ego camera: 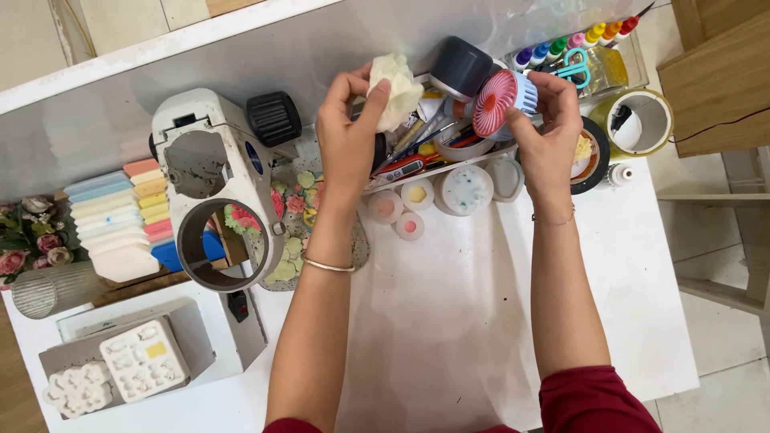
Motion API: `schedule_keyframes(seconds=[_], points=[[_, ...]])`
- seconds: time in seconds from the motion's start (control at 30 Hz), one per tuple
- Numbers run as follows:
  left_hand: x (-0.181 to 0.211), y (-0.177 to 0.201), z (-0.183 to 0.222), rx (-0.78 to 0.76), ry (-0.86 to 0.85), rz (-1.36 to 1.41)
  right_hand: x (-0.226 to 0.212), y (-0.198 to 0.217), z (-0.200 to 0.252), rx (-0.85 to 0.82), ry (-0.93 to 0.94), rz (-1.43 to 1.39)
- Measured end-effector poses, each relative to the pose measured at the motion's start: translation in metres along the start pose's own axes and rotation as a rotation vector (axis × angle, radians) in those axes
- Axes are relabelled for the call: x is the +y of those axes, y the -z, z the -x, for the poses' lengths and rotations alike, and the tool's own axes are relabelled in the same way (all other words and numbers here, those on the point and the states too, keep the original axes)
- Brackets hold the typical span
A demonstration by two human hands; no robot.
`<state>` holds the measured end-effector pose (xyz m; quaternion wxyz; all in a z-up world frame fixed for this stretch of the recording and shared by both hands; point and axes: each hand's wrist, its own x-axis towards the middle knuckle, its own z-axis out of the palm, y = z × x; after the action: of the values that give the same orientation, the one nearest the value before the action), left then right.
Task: Put on white latex gloves and organize green wire ties on a workshop table.
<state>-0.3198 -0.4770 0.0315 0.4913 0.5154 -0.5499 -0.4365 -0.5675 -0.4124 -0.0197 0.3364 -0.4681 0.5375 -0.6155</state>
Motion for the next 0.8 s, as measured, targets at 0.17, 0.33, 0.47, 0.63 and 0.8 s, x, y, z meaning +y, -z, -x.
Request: schedule_keyframes(seconds=[0.17,0.33,0.47,0.63,0.8], points=[[-0.013,0.007,0.006,-0.065,-0.133,0.500,-0.008,-0.005,0.003,-0.014,0.017,0.020],[-0.021,0.023,0.037,-0.121,0.098,0.994,-0.009,-0.012,0.011,-0.021,0.037,0.006],[-0.019,0.032,0.077,-0.270,0.485,1.296,-0.037,-0.047,0.028,-0.076,0.161,0.270],[0.029,0.043,0.143,-0.352,0.551,1.635,-0.038,-0.098,0.048,-0.342,0.471,0.680],[0.071,0.082,0.205,-0.367,0.499,1.779,-0.019,-0.112,0.063,-0.432,0.585,0.759]])
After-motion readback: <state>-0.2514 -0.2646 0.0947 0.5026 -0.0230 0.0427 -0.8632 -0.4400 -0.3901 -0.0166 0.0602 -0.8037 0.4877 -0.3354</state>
